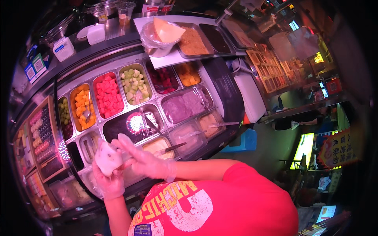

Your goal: The person scoops a white creamy base into a paper cone, then adds black seeds, more cream, and assorted diced fruits. They fold the cone into a sealed packet and hand it to a customer. The person then scoops a brown crumbly topping into a separate container and hands it to the customer.

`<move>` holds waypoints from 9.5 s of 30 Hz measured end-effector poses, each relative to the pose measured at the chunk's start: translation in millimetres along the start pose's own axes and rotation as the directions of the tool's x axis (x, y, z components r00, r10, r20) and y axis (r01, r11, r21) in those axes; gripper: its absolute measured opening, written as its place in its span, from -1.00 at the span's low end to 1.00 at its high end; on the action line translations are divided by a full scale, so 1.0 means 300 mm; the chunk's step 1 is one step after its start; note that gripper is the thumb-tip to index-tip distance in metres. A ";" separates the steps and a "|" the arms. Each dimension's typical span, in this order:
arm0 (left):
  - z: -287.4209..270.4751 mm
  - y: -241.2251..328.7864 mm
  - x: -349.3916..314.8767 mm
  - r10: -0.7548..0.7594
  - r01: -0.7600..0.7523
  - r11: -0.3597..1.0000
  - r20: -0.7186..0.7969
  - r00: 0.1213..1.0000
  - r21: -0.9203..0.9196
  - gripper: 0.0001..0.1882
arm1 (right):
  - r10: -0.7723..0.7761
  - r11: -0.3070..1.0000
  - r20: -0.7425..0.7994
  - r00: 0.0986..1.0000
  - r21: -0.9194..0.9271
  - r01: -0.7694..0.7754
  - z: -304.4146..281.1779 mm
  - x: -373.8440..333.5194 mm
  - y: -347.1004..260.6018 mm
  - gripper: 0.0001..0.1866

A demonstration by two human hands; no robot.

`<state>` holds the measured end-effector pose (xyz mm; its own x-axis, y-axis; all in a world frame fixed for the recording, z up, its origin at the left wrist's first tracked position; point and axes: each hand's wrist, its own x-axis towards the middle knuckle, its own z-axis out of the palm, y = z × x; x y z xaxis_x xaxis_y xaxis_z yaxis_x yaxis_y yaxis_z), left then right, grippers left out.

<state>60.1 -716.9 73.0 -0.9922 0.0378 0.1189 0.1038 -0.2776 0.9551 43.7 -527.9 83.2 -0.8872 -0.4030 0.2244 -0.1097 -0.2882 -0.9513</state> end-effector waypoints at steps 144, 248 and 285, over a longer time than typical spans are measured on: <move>-0.283 -0.186 0.088 -0.508 0.033 0.419 -0.204 0.837 -0.907 -0.04 | 0.439 0.670 0.120 0.890 -0.705 -0.235 0.230 0.541 0.144 -0.80; 0.027 -0.163 0.022 -0.413 0.537 -0.142 0.542 0.732 -0.832 -0.02 | 0.146 0.891 0.790 0.596 -0.367 0.267 -0.016 0.531 -0.115 -0.65; 0.151 -0.054 -0.099 -0.166 0.170 0.214 0.136 0.977 -0.962 -0.11 | 0.182 0.959 0.064 0.981 -0.231 -0.163 -0.131 -0.005 -0.207 -0.75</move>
<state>91.0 -670.2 66.3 -0.9769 0.2135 -0.0055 -0.2132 -0.9763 -0.0362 34.3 -475.2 133.7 -0.8621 -0.5032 0.0603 -0.0637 -0.0104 -0.9979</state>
